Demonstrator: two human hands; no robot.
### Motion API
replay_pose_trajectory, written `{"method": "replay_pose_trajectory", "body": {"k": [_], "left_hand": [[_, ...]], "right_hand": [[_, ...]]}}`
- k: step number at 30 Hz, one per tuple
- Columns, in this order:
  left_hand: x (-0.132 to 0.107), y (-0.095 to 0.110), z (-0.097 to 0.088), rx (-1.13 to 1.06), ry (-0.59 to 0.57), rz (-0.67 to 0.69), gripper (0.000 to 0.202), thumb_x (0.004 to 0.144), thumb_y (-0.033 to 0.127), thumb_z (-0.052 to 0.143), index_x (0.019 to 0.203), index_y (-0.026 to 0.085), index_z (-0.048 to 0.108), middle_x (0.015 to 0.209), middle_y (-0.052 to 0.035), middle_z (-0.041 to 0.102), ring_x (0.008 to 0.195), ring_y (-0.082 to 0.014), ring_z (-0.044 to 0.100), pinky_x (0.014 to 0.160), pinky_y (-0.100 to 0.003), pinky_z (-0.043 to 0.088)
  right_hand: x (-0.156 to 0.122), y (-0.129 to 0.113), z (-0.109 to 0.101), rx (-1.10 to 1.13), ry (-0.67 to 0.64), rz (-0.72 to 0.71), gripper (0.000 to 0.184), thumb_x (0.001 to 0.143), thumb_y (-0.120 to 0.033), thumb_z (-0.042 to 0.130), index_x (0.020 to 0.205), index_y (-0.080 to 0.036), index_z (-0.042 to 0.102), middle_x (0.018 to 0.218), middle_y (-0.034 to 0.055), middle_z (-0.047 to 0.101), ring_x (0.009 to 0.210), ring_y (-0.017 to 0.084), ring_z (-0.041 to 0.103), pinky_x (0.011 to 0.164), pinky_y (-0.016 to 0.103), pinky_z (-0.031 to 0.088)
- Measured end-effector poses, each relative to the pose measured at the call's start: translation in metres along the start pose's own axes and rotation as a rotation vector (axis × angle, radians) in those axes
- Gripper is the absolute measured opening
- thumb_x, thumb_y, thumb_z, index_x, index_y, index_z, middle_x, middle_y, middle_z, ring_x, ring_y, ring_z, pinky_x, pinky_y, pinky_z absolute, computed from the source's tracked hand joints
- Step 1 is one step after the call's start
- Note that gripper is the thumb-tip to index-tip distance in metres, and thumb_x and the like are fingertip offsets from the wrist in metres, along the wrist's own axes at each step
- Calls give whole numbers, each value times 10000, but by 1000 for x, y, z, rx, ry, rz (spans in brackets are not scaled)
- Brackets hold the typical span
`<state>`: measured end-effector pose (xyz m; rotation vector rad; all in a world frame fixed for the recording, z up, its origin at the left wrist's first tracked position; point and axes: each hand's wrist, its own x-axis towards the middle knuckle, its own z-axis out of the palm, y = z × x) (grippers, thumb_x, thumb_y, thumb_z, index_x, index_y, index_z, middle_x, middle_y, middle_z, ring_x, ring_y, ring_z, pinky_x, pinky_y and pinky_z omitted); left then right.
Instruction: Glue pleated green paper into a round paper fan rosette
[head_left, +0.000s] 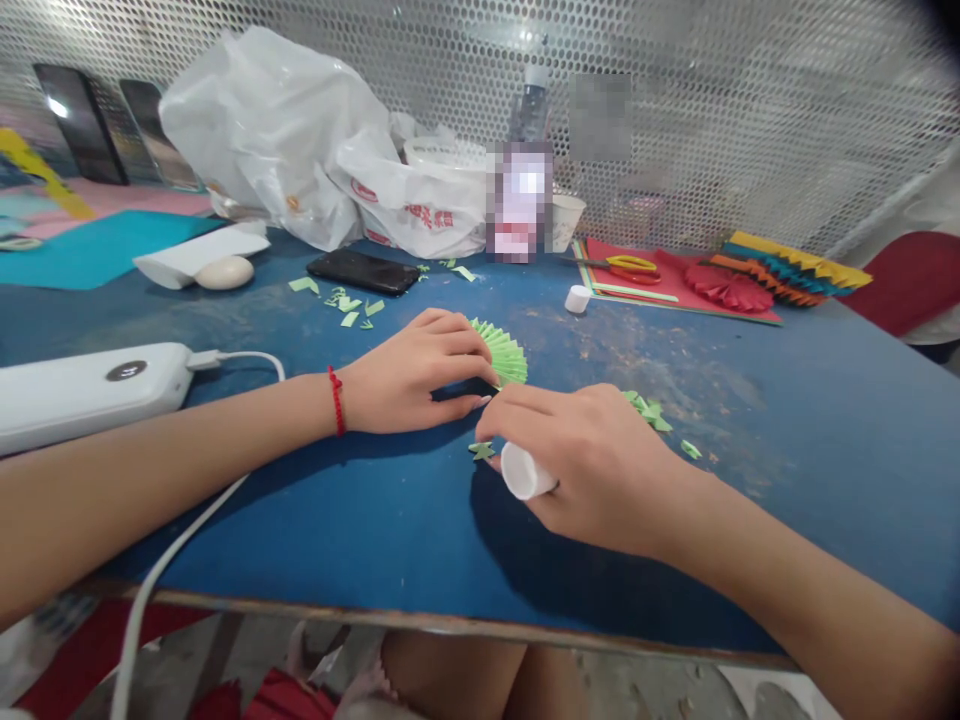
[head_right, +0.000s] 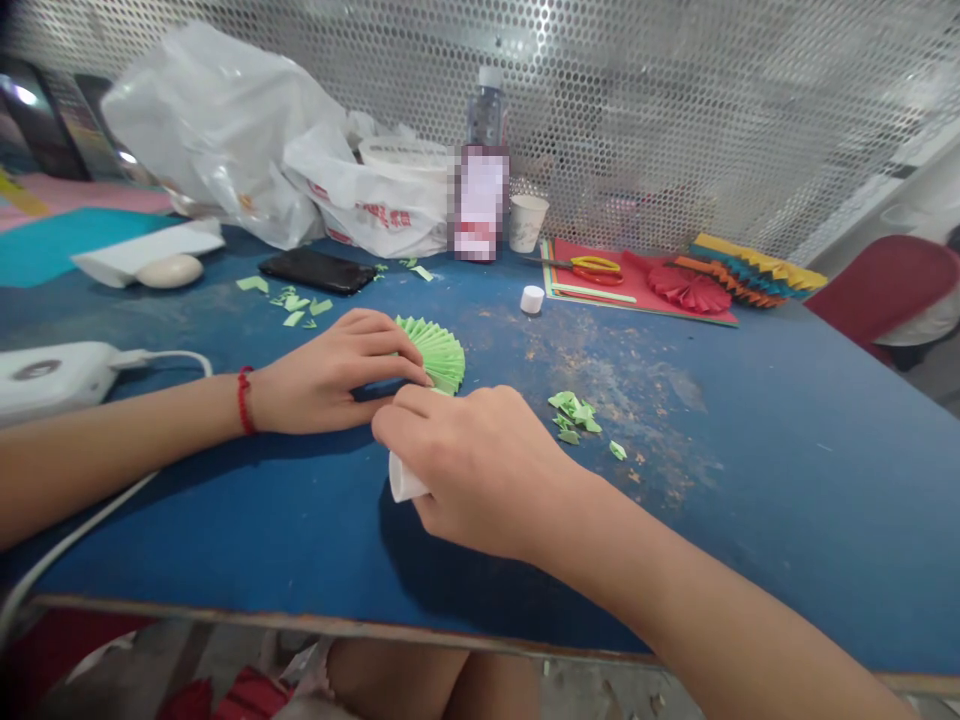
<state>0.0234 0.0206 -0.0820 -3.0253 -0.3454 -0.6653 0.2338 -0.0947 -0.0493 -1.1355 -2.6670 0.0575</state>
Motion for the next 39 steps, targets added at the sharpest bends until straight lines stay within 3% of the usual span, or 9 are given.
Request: {"method": "replay_pose_trajectory", "body": {"k": [3, 6, 13, 17, 21, 24, 32, 39], "left_hand": [[0, 0, 0, 2, 4, 6, 188, 967, 270, 547, 1069, 209, 691, 1041, -56, 712, 994, -215, 592, 962, -395, 370], [0, 0, 0, 10, 11, 18, 192, 966, 266, 544, 1073, 204, 691, 1034, -59, 711, 990, -218, 591, 963, -398, 374], [1, 0, 1, 75, 67, 41, 153, 961, 272, 556, 1038, 195, 663, 1006, -54, 714, 962, -218, 584, 945, -392, 388], [2, 7, -4, 15, 111, 56, 110, 939, 250, 585, 1015, 195, 643, 950, -47, 713, 913, -206, 589, 898, -369, 412], [3, 17, -10, -192, -2, 153, 241, 903, 167, 591, 1137, 180, 647, 1033, -87, 698, 923, -196, 602, 868, -342, 453], [3, 21, -10, -214, -58, 221, 311, 900, 127, 577, 1187, 208, 663, 1081, -94, 705, 937, -197, 624, 870, -345, 463], [3, 21, -8, -153, -50, 274, 105, 937, 180, 620, 989, 207, 707, 974, -54, 753, 871, -168, 662, 841, -323, 462], [9, 31, -5, 34, 126, 191, 181, 996, 184, 531, 963, 214, 706, 952, -13, 765, 847, -162, 614, 915, -342, 413]], "right_hand": [[4, -3, 6, -41, -21, -38, 285, 753, -66, 542, 981, -177, 673, 984, 3, 748, 659, 148, 598, 501, 300, 207], [4, -2, 10, -64, 41, -53, 250, 769, -53, 510, 919, -175, 668, 893, -4, 753, 612, 145, 594, 491, 301, 190], [-3, 16, -1, -7, 232, 23, 240, 733, -41, 523, 889, -185, 636, 846, -31, 744, 689, 143, 675, 544, 281, 280], [-4, 28, -14, -49, 243, 151, 207, 741, -67, 579, 873, -209, 653, 798, -37, 738, 675, 154, 662, 577, 273, 315], [-3, 44, -20, -97, 213, 293, 184, 732, -92, 630, 861, -216, 671, 775, -18, 729, 709, 176, 664, 619, 272, 351], [-3, 55, -19, -178, 225, 352, 167, 733, -121, 641, 865, -215, 681, 769, -3, 725, 704, 191, 657, 619, 279, 350], [-6, 56, -16, -319, 344, 259, 154, 758, -162, 622, 889, -211, 689, 752, -2, 727, 618, 165, 613, 564, 279, 298], [-5, 45, -13, -301, 432, 159, 128, 814, -167, 590, 911, -204, 665, 814, -13, 746, 664, 158, 663, 554, 278, 325]]}}
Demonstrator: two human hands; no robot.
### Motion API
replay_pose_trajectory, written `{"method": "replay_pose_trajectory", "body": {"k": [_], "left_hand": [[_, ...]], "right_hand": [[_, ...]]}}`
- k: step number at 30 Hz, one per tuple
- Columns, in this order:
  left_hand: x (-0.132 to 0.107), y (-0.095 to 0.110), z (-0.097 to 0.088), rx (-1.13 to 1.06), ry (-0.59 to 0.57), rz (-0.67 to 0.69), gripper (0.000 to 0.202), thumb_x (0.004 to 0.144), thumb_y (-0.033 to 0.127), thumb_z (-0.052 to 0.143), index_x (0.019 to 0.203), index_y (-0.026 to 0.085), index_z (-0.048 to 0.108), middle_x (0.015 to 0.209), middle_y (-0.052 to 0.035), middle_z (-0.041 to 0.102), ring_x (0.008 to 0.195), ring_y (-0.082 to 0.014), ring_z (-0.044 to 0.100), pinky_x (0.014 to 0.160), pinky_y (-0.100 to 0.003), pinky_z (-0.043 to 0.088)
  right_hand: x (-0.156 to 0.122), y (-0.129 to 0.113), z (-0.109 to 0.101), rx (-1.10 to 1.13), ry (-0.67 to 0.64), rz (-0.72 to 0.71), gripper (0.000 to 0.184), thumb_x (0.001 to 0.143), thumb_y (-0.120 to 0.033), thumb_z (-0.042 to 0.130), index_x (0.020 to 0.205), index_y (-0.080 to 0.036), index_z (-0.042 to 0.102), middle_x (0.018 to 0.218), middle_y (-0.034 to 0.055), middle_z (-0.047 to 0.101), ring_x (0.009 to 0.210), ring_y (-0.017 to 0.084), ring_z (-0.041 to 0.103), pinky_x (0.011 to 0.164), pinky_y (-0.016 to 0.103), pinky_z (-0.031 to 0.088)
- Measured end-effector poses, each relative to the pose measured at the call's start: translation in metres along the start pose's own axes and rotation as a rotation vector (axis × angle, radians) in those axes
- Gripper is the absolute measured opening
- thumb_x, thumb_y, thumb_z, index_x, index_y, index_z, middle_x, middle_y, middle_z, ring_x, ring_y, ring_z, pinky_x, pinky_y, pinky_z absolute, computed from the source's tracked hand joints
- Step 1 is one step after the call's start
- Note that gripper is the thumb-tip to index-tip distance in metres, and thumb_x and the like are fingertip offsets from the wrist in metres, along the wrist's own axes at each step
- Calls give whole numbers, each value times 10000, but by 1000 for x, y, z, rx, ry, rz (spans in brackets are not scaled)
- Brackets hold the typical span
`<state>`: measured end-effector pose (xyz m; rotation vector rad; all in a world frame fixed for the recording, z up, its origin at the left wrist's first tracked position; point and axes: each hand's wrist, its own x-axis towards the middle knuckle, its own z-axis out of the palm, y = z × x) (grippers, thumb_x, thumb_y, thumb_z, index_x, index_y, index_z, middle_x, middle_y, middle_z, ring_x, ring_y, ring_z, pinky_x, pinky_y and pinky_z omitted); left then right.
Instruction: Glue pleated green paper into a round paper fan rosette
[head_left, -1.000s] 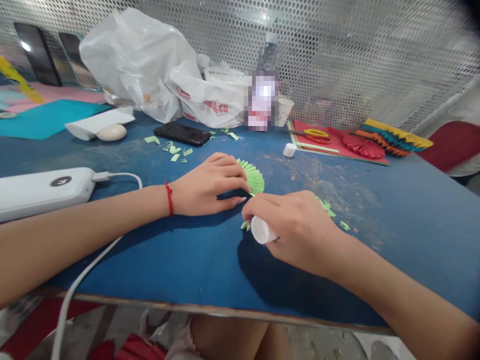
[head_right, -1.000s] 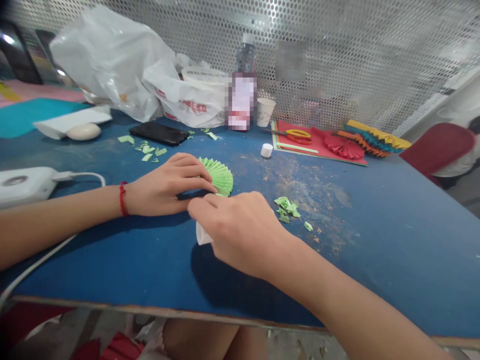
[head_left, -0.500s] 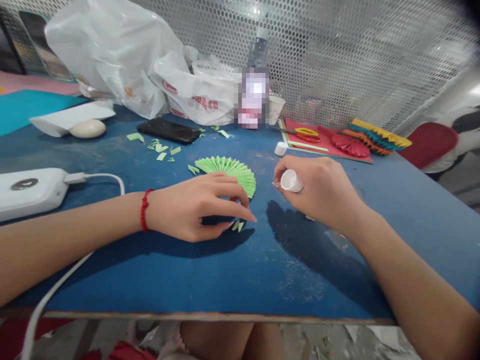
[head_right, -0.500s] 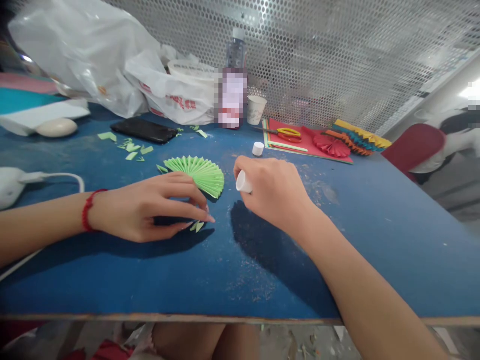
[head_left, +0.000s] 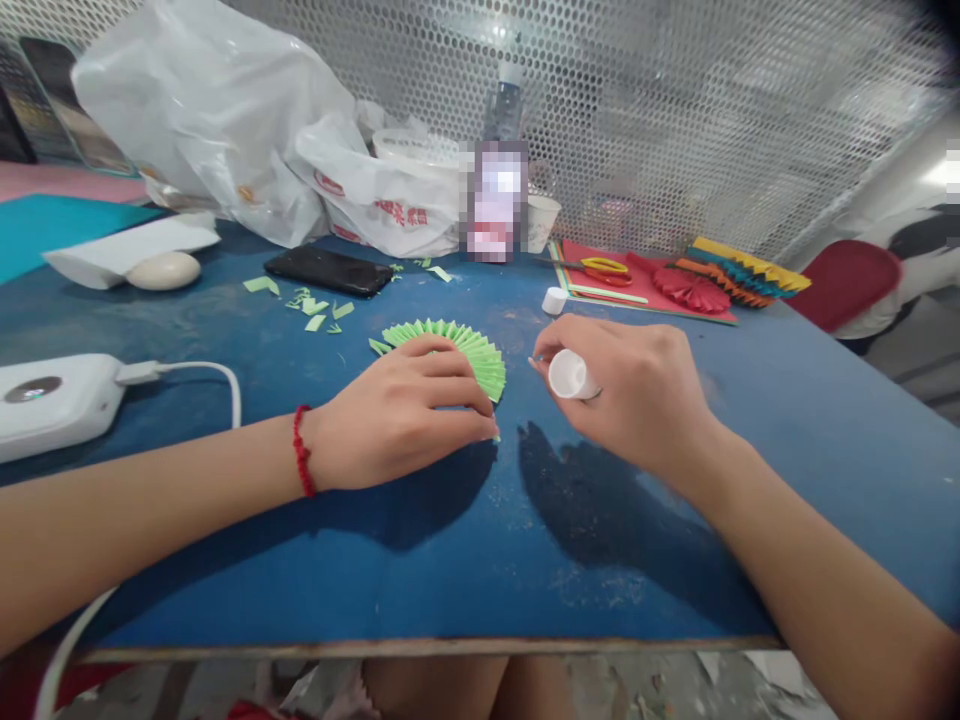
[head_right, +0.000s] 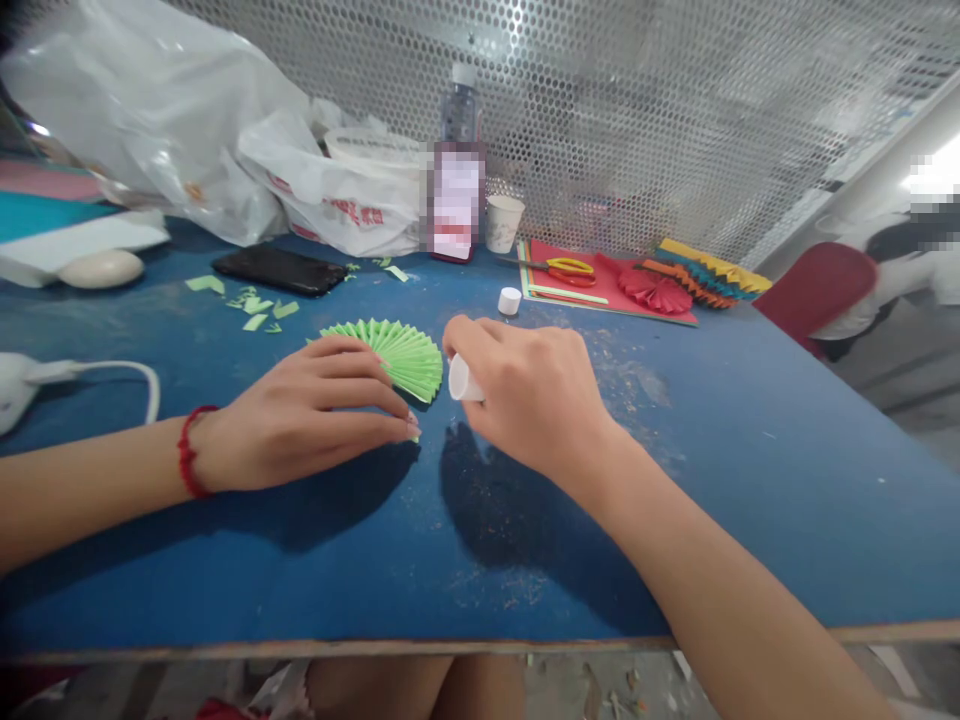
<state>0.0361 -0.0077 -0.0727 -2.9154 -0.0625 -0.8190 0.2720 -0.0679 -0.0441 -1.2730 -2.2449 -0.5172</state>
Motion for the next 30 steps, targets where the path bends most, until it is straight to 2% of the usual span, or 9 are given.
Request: {"method": "replay_pose_trajectory", "body": {"k": [3, 6, 10, 17, 22, 27, 30], "left_hand": [[0, 0, 4, 10, -16, 6, 188, 997, 183, 536, 945, 214, 714, 944, -7, 759, 845, -159, 602, 920, -342, 405], [-3, 0, 5, -59, -53, -12, 154, 981, 234, 587, 919, 211, 725, 941, -22, 738, 830, -156, 590, 843, -322, 419], [-7, -1, 4, -158, -73, -33, 136, 968, 221, 607, 933, 200, 736, 927, -47, 706, 802, -144, 592, 754, -303, 425], [-4, 3, 11, 66, 28, -6, 214, 999, 230, 561, 843, 193, 705, 871, -6, 720, 727, -121, 582, 722, -302, 414], [-1, 11, 10, 74, -36, 18, 181, 992, 179, 549, 901, 190, 704, 909, -17, 737, 748, -136, 598, 720, -300, 447], [-2, 17, 3, 134, -3, 156, 216, 1005, 191, 513, 954, 155, 719, 836, -57, 743, 743, -147, 653, 758, -309, 524], [-1, 26, 0, 222, 39, 251, 224, 971, 136, 515, 927, 131, 735, 758, -78, 733, 694, -162, 663, 725, -323, 559]], "right_hand": [[-2, -8, -1, 53, 40, -31, 125, 822, -155, 584, 916, -192, 658, 833, -14, 743, 690, 149, 682, 558, 270, 352], [-3, -11, 0, 101, 69, -42, 126, 811, -136, 594, 910, -187, 652, 830, -21, 739, 681, 137, 685, 563, 262, 371], [-4, -9, 3, 127, 30, -26, 146, 797, -118, 601, 916, -189, 646, 840, -21, 743, 685, 137, 688, 571, 259, 380], [-5, -11, 7, 121, 14, -17, 146, 801, -133, 609, 924, -207, 639, 844, -22, 747, 686, 140, 686, 575, 261, 374], [-6, -16, 6, 122, 17, -42, 164, 780, -114, 627, 913, -209, 640, 836, -37, 741, 675, 144, 694, 564, 270, 369], [-6, -15, 6, 121, 28, -55, 185, 772, -105, 628, 920, -217, 638, 849, -43, 747, 671, 141, 694, 559, 271, 371], [-7, -15, 6, 125, 34, -58, 188, 776, -98, 617, 918, -220, 637, 848, -38, 750, 677, 139, 693, 569, 267, 383]]}}
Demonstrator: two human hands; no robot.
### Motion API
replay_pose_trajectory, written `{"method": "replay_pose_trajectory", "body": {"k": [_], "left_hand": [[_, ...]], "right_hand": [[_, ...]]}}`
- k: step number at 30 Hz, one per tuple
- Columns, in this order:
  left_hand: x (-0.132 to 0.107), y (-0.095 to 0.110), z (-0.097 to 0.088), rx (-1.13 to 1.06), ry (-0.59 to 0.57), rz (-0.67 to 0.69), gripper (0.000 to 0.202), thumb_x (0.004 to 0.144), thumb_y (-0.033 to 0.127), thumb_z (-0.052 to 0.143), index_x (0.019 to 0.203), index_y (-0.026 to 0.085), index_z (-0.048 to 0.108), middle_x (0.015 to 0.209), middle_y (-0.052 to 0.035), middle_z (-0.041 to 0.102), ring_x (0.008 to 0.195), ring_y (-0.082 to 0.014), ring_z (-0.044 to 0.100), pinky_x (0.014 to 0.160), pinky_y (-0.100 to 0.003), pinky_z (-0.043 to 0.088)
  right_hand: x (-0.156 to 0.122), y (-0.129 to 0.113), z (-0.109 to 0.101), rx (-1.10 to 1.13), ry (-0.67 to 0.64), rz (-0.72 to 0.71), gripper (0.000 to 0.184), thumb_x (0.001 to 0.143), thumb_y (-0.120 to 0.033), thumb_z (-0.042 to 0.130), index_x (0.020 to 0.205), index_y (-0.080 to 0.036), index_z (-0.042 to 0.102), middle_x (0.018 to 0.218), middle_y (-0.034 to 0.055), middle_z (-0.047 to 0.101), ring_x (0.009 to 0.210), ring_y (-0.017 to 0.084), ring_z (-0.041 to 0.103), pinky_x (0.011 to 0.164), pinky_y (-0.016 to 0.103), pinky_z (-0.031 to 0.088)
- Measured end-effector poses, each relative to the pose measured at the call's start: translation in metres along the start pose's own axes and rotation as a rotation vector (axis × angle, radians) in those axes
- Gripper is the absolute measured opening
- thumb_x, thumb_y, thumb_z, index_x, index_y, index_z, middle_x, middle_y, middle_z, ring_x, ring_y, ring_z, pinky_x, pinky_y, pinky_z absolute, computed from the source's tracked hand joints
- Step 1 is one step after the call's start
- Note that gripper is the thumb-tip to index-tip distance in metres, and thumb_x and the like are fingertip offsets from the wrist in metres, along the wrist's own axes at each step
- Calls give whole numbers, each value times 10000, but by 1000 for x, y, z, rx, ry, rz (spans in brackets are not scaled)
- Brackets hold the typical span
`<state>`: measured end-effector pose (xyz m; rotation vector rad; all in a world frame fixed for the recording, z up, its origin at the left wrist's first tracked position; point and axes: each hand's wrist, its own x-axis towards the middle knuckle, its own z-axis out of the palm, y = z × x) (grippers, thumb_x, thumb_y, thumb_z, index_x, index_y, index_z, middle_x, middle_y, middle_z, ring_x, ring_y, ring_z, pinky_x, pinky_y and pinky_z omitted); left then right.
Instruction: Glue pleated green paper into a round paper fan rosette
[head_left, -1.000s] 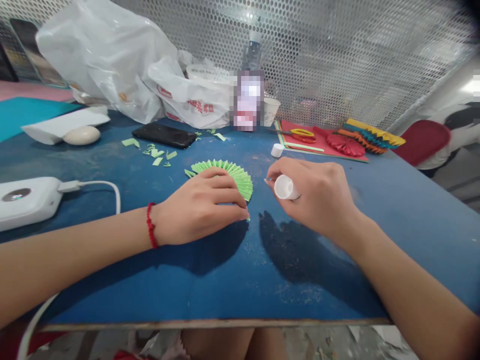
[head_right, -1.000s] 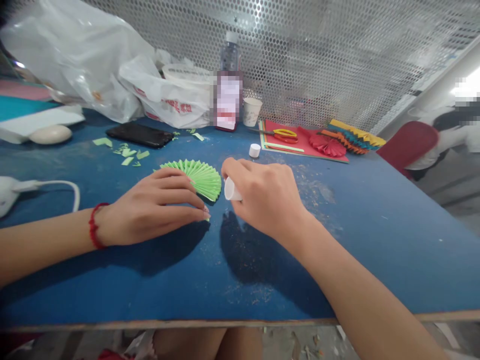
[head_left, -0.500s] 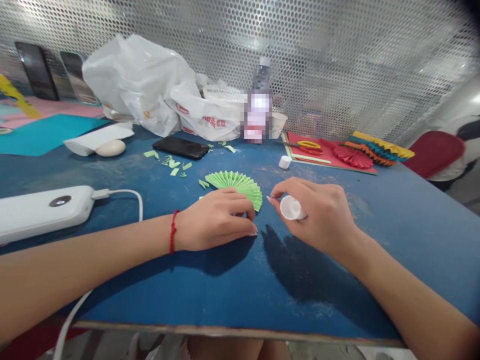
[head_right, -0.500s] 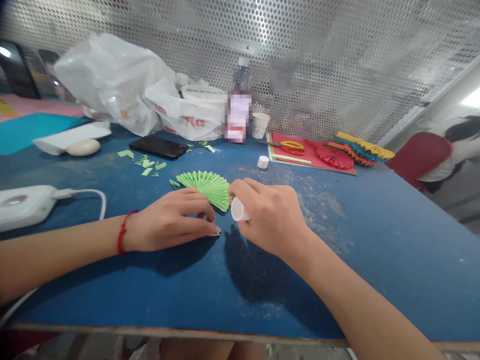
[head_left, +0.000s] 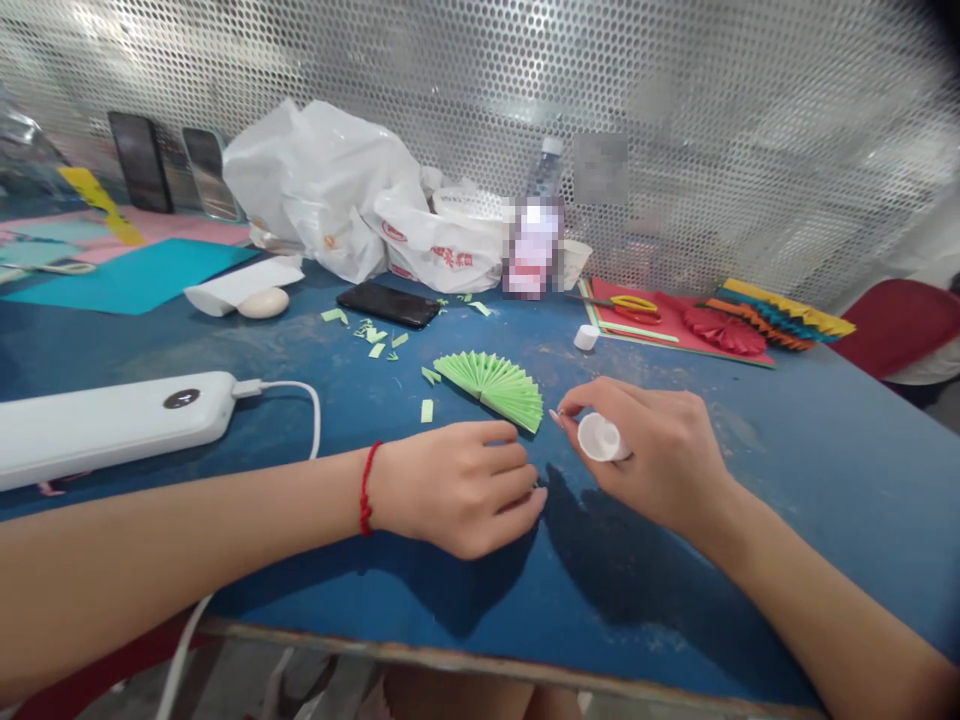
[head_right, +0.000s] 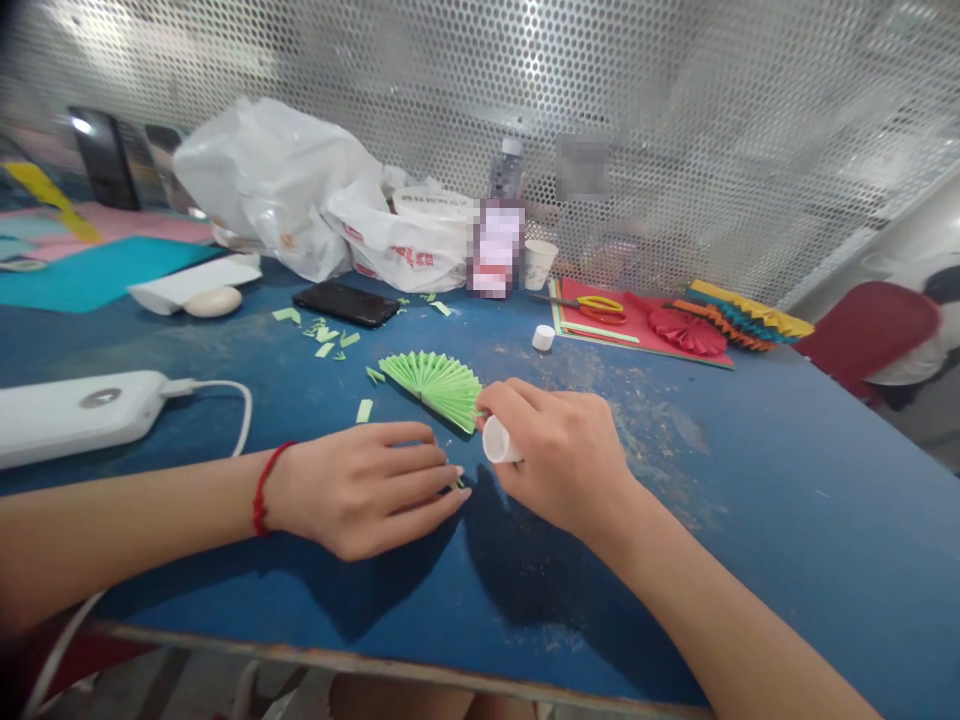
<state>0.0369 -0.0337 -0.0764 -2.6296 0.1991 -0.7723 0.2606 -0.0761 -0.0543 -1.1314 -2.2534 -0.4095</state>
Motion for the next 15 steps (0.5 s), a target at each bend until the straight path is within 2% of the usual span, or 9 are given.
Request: {"method": "replay_pose_trajectory", "body": {"k": [4, 6, 10, 13, 15], "left_hand": [[4, 11, -5, -6, 18, 30, 215, 934, 134, 534, 903, 94, 743, 695, -99, 710, 645, -182, 664, 670, -336, 580], [4, 12, -7, -38, 19, 12, 171, 921, 139, 566, 900, 118, 735, 693, -90, 705, 653, -178, 668, 666, -321, 575], [1, 3, -8, -111, 8, -15, 140, 923, 146, 588, 961, 196, 712, 788, -57, 731, 716, -163, 683, 677, -299, 562], [-3, -7, -6, -130, -23, -49, 151, 940, 188, 576, 1007, 193, 710, 843, -49, 740, 729, -155, 674, 679, -302, 544], [-7, -12, -4, -162, -18, -89, 130, 933, 252, 603, 956, 191, 715, 794, -39, 717, 673, -148, 633, 627, -304, 505]], "right_hand": [[0, -1, -1, 9, -21, 9, 186, 779, -94, 613, 914, -218, 641, 843, -38, 750, 676, 139, 694, 583, 267, 399], [0, -1, -1, 15, -26, 6, 174, 785, -102, 616, 915, -214, 644, 839, -38, 748, 670, 138, 692, 586, 267, 404], [0, -2, -1, 29, -29, 1, 138, 803, -118, 617, 904, -209, 643, 827, -31, 749, 664, 138, 689, 583, 260, 412], [1, -5, -2, 79, 5, 14, 109, 822, -126, 628, 895, -205, 649, 815, -28, 752, 667, 130, 690, 589, 249, 430], [2, -9, -4, 148, 60, 59, 73, 838, -143, 652, 878, -205, 653, 776, -33, 745, 644, 113, 677, 594, 235, 444]]}}
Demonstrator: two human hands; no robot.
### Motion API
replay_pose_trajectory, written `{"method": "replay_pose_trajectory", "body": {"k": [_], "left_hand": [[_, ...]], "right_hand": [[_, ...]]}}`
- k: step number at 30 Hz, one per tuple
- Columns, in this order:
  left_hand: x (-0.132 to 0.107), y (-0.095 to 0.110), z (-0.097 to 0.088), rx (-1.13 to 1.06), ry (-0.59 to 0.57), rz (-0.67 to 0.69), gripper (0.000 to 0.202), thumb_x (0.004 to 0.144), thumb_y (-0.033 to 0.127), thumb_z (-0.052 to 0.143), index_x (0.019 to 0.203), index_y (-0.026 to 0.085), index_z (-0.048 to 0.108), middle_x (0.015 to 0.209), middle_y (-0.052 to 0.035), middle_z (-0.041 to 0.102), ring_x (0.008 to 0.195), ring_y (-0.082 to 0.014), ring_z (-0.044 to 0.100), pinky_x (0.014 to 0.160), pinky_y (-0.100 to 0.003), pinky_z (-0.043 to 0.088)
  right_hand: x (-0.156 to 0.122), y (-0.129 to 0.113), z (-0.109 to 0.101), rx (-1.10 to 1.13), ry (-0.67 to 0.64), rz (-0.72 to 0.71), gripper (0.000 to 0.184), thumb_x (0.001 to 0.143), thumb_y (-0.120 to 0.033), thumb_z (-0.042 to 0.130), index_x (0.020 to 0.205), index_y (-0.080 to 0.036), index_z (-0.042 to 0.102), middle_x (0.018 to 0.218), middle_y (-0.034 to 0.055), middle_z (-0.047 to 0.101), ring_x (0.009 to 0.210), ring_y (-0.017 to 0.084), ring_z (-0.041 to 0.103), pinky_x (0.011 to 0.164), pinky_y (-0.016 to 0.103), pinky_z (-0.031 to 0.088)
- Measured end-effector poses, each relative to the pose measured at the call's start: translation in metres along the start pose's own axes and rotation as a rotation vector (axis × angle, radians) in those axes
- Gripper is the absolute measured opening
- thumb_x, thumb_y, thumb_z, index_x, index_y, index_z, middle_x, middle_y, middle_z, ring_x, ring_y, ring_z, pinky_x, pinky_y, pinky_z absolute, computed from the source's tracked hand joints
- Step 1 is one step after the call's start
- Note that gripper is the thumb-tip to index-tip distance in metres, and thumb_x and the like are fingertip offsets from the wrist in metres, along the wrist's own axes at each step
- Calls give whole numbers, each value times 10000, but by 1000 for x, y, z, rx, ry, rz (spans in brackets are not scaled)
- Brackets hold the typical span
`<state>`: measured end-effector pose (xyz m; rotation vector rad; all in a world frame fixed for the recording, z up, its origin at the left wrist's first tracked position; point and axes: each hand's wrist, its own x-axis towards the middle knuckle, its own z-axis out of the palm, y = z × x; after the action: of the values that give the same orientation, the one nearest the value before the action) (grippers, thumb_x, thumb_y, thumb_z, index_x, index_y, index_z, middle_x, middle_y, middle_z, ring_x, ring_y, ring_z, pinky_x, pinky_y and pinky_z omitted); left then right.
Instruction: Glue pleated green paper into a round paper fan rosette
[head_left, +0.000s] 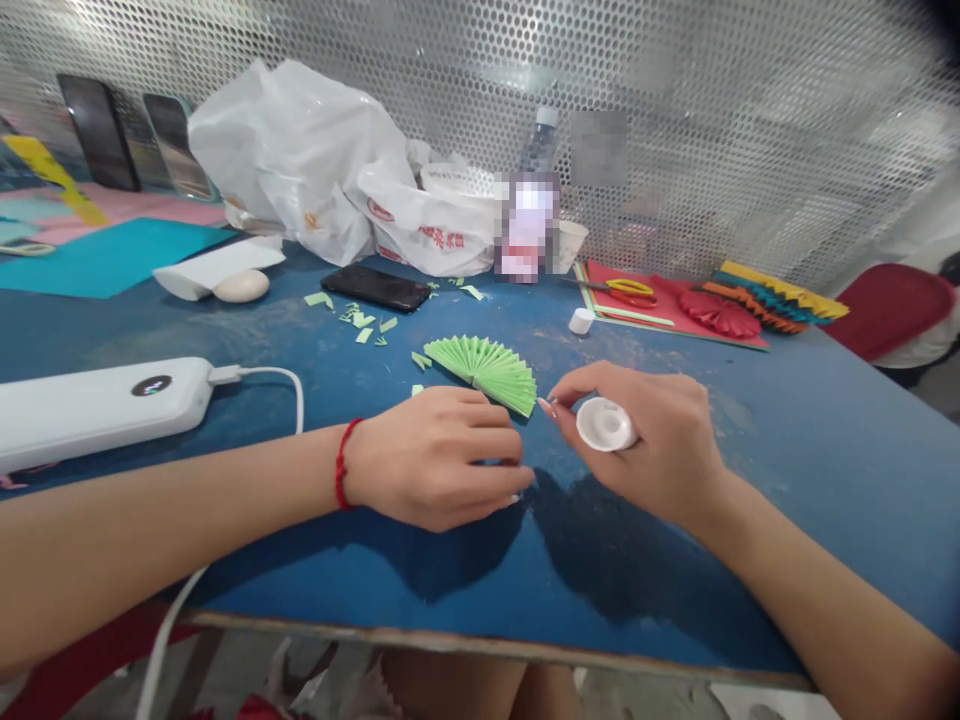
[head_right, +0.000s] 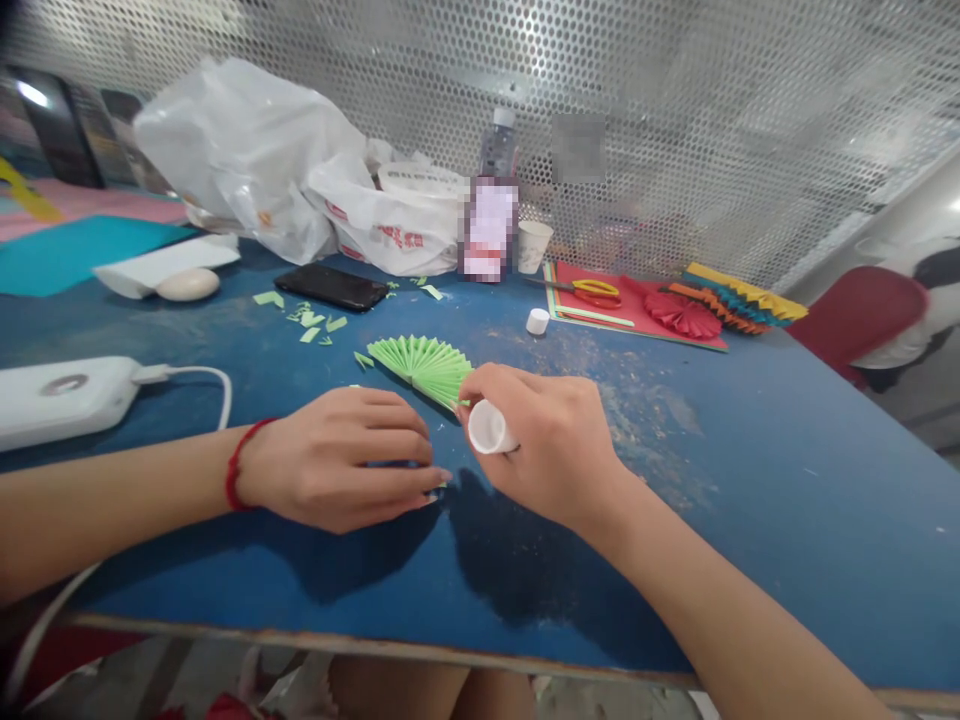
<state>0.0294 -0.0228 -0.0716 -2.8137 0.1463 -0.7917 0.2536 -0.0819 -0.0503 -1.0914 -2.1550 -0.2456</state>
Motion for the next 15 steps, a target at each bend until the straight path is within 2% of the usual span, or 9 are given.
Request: {"method": "replay_pose_trajectory", "body": {"k": [3, 6, 10, 12, 15], "left_hand": [[-3, -5, 0, -62, 32, -5, 157, 903, 297, 644, 798, 194, 701, 653, -15, 624, 559, -135, 534, 526, -319, 411], [-4, -7, 1, -80, 40, 26, 193, 891, 270, 652, 708, 210, 670, 581, 9, 545, 505, -123, 482, 485, -328, 354], [-5, -7, 2, -90, -4, 47, 121, 894, 253, 639, 801, 218, 707, 594, 11, 559, 514, -123, 505, 483, -329, 359], [-4, -7, 3, -95, -22, 49, 109, 898, 236, 621, 862, 215, 721, 621, 6, 584, 536, -125, 524, 494, -326, 377], [-3, -7, 3, -106, -38, 55, 116, 889, 206, 610, 847, 208, 717, 651, -1, 603, 559, -129, 535, 507, -326, 393]], "right_hand": [[3, -7, -3, 157, 100, 118, 50, 841, -201, 704, 841, -210, 655, 669, -45, 700, 544, 93, 614, 544, 229, 440], [5, -12, -6, 290, 179, 233, 91, 834, -254, 726, 805, -219, 648, 591, -44, 640, 468, 98, 544, 489, 250, 425], [6, -14, -6, 344, 244, 292, 120, 824, -270, 740, 776, -223, 641, 622, -21, 647, 476, 111, 544, 489, 271, 443], [5, -15, -5, 332, 236, 300, 119, 823, -269, 743, 776, -222, 644, 635, -12, 658, 486, 116, 553, 488, 273, 444], [5, -14, -3, 300, 213, 297, 115, 824, -269, 738, 772, -219, 648, 614, -15, 648, 489, 117, 547, 484, 270, 430]]}}
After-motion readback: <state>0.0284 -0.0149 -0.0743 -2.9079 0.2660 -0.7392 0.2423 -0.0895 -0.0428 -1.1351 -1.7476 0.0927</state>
